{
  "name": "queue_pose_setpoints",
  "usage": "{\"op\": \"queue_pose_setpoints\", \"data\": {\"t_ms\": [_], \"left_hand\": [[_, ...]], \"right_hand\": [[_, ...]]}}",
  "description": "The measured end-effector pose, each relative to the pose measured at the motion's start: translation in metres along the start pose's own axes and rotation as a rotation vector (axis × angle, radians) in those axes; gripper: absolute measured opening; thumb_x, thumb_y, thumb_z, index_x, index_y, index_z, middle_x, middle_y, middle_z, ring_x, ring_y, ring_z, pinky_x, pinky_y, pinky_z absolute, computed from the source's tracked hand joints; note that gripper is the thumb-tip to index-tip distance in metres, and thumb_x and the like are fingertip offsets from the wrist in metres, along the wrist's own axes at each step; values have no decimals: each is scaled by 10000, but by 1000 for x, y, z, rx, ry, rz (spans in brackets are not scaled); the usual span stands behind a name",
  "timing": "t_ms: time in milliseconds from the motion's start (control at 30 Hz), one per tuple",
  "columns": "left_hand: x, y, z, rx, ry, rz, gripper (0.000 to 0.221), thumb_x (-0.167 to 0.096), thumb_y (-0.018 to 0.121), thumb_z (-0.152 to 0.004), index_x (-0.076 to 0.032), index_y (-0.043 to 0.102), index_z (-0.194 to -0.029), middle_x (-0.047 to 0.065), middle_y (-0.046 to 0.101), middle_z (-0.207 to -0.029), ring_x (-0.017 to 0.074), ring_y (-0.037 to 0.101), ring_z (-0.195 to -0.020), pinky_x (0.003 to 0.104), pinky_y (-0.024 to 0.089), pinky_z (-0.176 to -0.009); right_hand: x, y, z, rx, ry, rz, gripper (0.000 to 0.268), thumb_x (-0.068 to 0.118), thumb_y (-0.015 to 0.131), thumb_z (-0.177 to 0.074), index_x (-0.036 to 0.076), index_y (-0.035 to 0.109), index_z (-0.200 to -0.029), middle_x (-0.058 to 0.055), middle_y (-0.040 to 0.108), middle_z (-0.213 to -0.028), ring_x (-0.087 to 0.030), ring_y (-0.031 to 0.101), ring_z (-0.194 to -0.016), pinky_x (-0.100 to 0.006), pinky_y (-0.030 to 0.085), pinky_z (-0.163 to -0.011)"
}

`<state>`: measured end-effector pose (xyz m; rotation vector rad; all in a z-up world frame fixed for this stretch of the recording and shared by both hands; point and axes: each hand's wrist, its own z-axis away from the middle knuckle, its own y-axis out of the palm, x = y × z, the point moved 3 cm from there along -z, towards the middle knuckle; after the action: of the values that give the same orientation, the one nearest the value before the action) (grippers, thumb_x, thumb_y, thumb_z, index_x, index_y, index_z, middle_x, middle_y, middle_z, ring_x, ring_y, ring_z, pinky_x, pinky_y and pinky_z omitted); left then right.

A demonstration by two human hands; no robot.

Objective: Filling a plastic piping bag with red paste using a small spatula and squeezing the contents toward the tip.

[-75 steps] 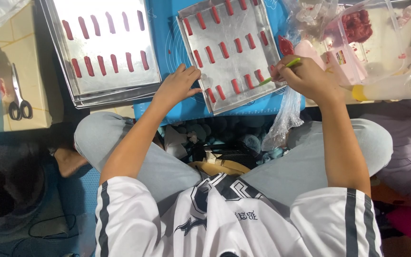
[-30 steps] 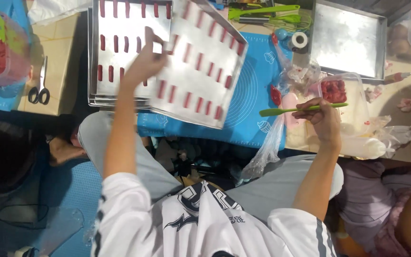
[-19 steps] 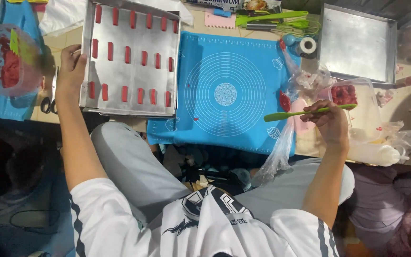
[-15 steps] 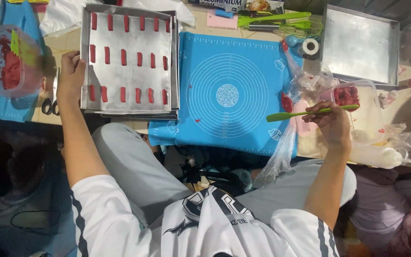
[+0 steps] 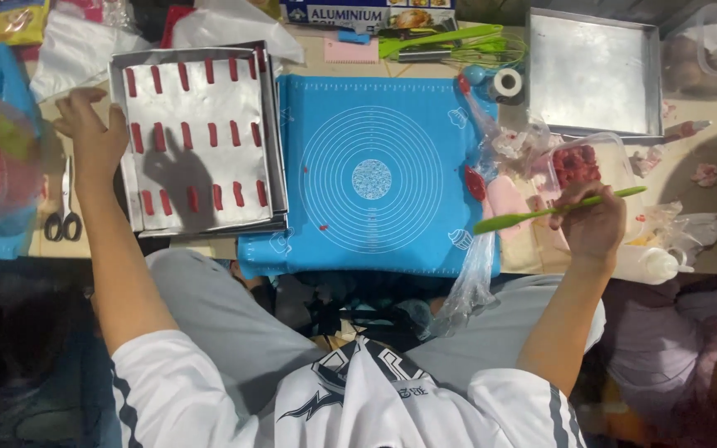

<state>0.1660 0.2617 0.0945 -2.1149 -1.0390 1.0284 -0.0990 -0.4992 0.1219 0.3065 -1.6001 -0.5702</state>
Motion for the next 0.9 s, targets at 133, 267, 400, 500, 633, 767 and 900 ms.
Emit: {"op": "queue_pose_setpoints", "data": {"t_ms": [133, 267, 400, 500, 633, 767, 900], "left_hand": [[-161, 20, -79, 53, 231, -68, 392, 112, 689, -898, 53, 602, -1276, 247, 427, -1286, 425, 371, -1091, 513, 364, -975], [-286, 131, -116, 244, 455, 24, 360, -74, 651, -954, -9, 596, -1304, 190, 415, -1298, 414, 348, -1153, 565, 385, -942], [-418, 262, -110, 540, 554, 34, 264, -117, 587, -934, -99, 637, -1193, 149, 597, -1184, 386, 448, -1101, 650, 433, -893], [-489, 353, -93, 542, 630, 102, 283, 15, 546, -880, -78, 605, -1141, 116, 558, -1289, 473, 397, -1326, 810, 325, -977], [-548, 457, -77, 519, 633, 210, 293, -8, 582, -856, -179, 598, -1094, 19, 529, -1207, 328, 469, -1063, 651, 434, -838], [-572, 548, -68, 559, 692, 108, 387, 57, 743, -790, -172, 668, -1093, 90, 482, -1363, 408, 458, -1181, 580, 434, -809], [-576, 530, -94, 571, 743, 260, 250, 116, 665, -814, -87, 660, -960, 144, 583, -1147, 407, 630, -848, 536, 527, -687]], "right_hand": [[34, 20, 12, 324, -169, -298, 388, 257, 427, -1051, 3, 699, -940, -131, 697, -788, -149, 646, -456, -162, 512, -356], [51, 11, 26, 545, -269, -514, 439, 269, 335, -1112, -2, 665, -1011, -98, 709, -835, -70, 596, -441, -148, 447, -435], [64, 2, 37, 643, -297, -604, 428, 237, 346, -1115, -37, 667, -1046, -147, 743, -894, -94, 647, -471, -152, 486, -459], [65, -19, 43, 623, -296, -643, 444, 223, 341, -1093, -64, 672, -1025, -179, 745, -878, -119, 665, -476, -145, 480, -417], [62, -40, 53, 545, -316, -619, 436, 257, 342, -1110, -36, 647, -1005, -145, 742, -836, -93, 642, -475, -139, 417, -383], [61, -71, 62, 426, -369, -490, 440, 356, 326, -1090, 91, 527, -803, -33, 586, -577, -95, 615, -315, -187, 456, -274], [51, -83, 58, 457, -323, -454, 473, 381, 306, -1098, 82, 540, -817, -67, 604, -578, -128, 644, -337, -206, 515, -334]]}}
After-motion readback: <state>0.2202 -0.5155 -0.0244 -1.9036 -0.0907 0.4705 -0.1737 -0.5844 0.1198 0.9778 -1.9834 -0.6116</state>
